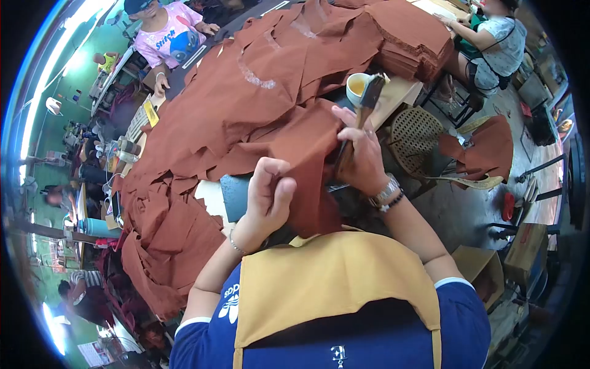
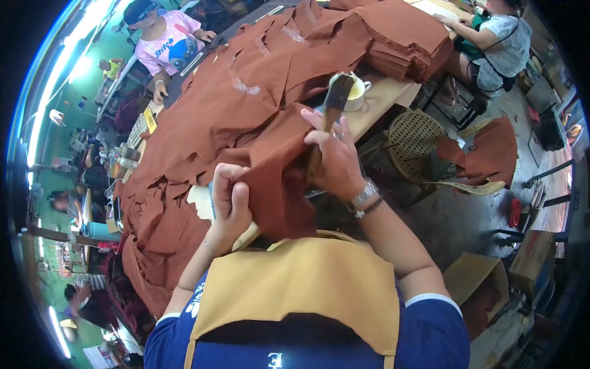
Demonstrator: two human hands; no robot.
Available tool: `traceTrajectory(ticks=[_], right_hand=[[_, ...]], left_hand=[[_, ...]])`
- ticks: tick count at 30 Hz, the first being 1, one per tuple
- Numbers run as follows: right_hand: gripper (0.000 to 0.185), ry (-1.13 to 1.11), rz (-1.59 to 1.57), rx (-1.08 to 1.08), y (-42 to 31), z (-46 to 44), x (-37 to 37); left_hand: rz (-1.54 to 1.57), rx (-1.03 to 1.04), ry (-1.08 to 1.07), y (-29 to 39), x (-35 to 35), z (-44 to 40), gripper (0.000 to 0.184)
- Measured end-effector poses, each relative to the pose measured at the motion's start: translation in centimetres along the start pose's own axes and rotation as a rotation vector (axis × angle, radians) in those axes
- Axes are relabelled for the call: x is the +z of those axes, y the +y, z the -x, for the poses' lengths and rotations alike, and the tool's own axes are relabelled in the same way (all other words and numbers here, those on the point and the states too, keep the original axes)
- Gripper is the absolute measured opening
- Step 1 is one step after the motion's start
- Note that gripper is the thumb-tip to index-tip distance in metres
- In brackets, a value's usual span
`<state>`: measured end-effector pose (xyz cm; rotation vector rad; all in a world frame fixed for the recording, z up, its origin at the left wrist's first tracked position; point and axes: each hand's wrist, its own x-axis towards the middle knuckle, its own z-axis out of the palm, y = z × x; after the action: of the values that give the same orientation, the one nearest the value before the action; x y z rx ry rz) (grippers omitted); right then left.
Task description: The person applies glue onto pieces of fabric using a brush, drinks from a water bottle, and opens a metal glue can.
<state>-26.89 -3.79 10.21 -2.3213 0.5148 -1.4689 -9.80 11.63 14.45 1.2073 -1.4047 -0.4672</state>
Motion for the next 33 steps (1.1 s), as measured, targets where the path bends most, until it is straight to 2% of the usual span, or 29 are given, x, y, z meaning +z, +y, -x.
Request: traceTrajectory(ticks=[2,4,6,7,8,11,12,13,15,18,20,21,24,25,27,30,33], right_hand=[[0.043,0.016,-0.039,-0.008,1.3,0.0,0.6],[0.035,-0.016,-0.053,-0.045,1.9,-0.1,0.3],[0.030,0.060,-0.069,0.007,1.8,0.2,0.0],[0.030,0.088,-0.068,0.020,2.2,0.2,-0.4],[0.029,0.116,-0.068,0.032,2.7,0.1,-0.7],[0.029,0.198,-0.017,0.069,4.1,-0.1,-0.8],[0.031,0.232,0.009,0.080,4.0,-0.2,-0.8],[0.044,0.198,0.115,-0.053,4.0,-0.1,-1.2],[0.050,0.065,-0.027,-0.131,2.5,0.3,-1.2],[0.065,-0.103,-0.156,-0.164,-0.2,1.9,0.1],[0.065,-0.218,-0.159,-0.106,-1.6,3.1,1.1],[0.049,-0.234,-0.163,-0.128,-1.4,3.7,1.8],[0.031,-0.264,-0.126,-0.043,-0.7,4.8,2.5],[0.022,-0.249,-0.216,0.007,-0.6,4.7,2.4],[0.021,-0.172,-0.297,0.047,-0.4,3.9,2.0],[0.021,-0.051,-0.383,0.134,-0.4,1.9,0.7],[0.021,-0.060,-0.522,0.259,-1.7,-0.8,-2.1]], left_hand=[[0.375,-0.086,-0.095,0.6,-0.5,0.6,0.036],[0.361,-0.210,-0.099,2.1,-1.6,0.6,0.062],[0.428,-0.236,0.013,2.2,-2.2,0.2,0.061],[0.307,-0.221,0.097,1.1,-3.2,0.2,0.057],[0.339,-0.204,0.118,1.0,-3.4,0.0,0.047],[0.524,-0.394,0.329,0.5,-3.5,-0.4,0.027],[0.642,-0.490,0.389,0.0,-3.5,-0.7,0.028],[0.759,-0.586,0.448,-0.5,-3.7,-1.1,0.030],[1.016,-0.731,0.522,-2.5,-4.0,-1.2,0.039],[1.173,-0.690,0.452,-2.8,-3.4,-1.5,0.043],[1.178,-0.698,0.481,-2.6,-2.9,-1.9,0.045],[1.178,-0.705,0.495,-2.5,-2.7,-1.9,0.045],[1.068,-0.666,0.513,-2.9,-2.6,-1.6,0.044],[1.029,-0.660,0.547,-2.9,-2.6,-1.7,0.043],[0.952,-0.647,0.618,-3.0,-2.6,-1.7,0.040],[0.614,-0.456,0.534,-4.1,-3.0,-0.5,0.036],[0.423,-0.257,0.242,-3.5,-3.3,-0.4,0.047]])
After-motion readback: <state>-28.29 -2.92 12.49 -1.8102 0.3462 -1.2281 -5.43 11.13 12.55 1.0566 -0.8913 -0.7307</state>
